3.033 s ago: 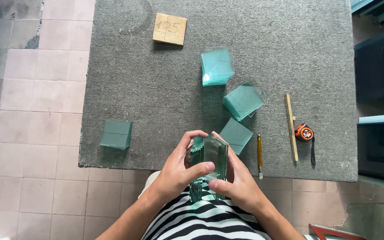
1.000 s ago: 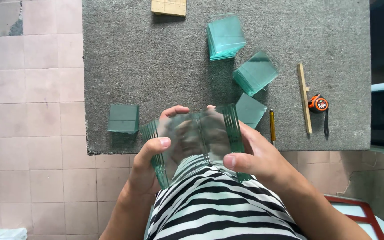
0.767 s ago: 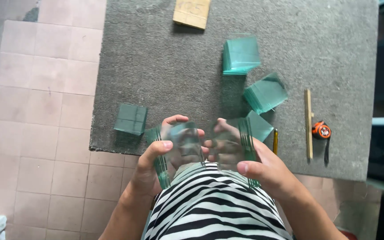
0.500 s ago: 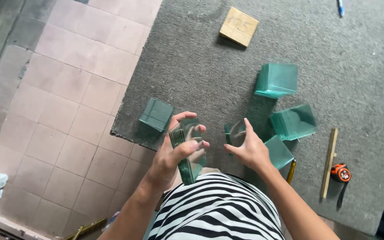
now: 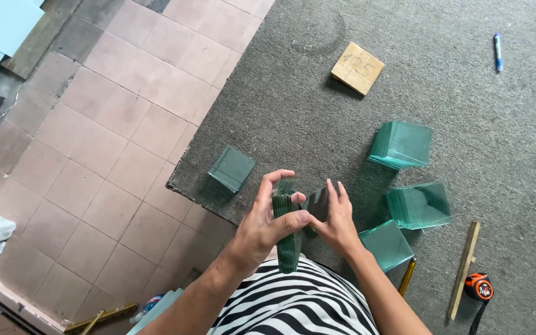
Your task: Stacking small square glass plates on a workbench
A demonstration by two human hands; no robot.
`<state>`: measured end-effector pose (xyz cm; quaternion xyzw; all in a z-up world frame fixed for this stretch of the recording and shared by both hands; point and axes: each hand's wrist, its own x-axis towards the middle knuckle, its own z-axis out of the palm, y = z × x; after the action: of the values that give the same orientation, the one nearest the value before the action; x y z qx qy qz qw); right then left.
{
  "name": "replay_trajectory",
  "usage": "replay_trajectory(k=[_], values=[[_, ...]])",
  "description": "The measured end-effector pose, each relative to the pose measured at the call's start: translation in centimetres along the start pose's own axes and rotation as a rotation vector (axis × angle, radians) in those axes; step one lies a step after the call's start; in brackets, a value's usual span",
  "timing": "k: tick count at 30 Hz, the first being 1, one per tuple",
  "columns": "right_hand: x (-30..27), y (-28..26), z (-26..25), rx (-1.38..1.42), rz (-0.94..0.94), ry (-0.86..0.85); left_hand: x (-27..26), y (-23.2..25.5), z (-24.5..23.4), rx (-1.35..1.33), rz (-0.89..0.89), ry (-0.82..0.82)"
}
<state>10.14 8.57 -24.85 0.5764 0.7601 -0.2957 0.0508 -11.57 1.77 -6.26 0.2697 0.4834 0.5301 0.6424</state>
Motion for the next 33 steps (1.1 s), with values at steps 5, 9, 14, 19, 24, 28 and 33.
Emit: replay_trajectory(k=[5, 9, 14, 19, 24, 28, 33], values=[[-9.2, -6.4, -12.6, 0.620, -0.722, 0.105, 0.1, 1.8, 2.5, 0.038, -0.292, -0.012], [-10.8, -6.5, -14.0, 0.537, -0.730, 0.156, -0.2, 1.9, 4.7, 0.218, -0.232, -0.148], [-12.2, -6.1, -15.8, 0.427, -0.794, 0.430, -1.0, 3.4, 6.6, 0.373, -0.189, -0.296], [-12.9, -5.0, -15.2, 0.417, -0.777, 0.518, -1.6, 3.4, 7.6, 0.307, -0.124, -0.389], [-13.1, -4.9, -15.5, 0.380, -0.788, 0.585, -1.8, 3.7, 8.1, 0.368, -0.133, -0.407], [-13.3, -4.3, -15.4, 0.380, -0.779, 0.581, -1.9, 3.6, 8.4, 0.297, -0.184, -0.422], [-13.7, -3.9, -15.3, 0.410, -0.762, 0.565, -1.9, 3.3, 7.9, 0.232, -0.144, -0.462]])
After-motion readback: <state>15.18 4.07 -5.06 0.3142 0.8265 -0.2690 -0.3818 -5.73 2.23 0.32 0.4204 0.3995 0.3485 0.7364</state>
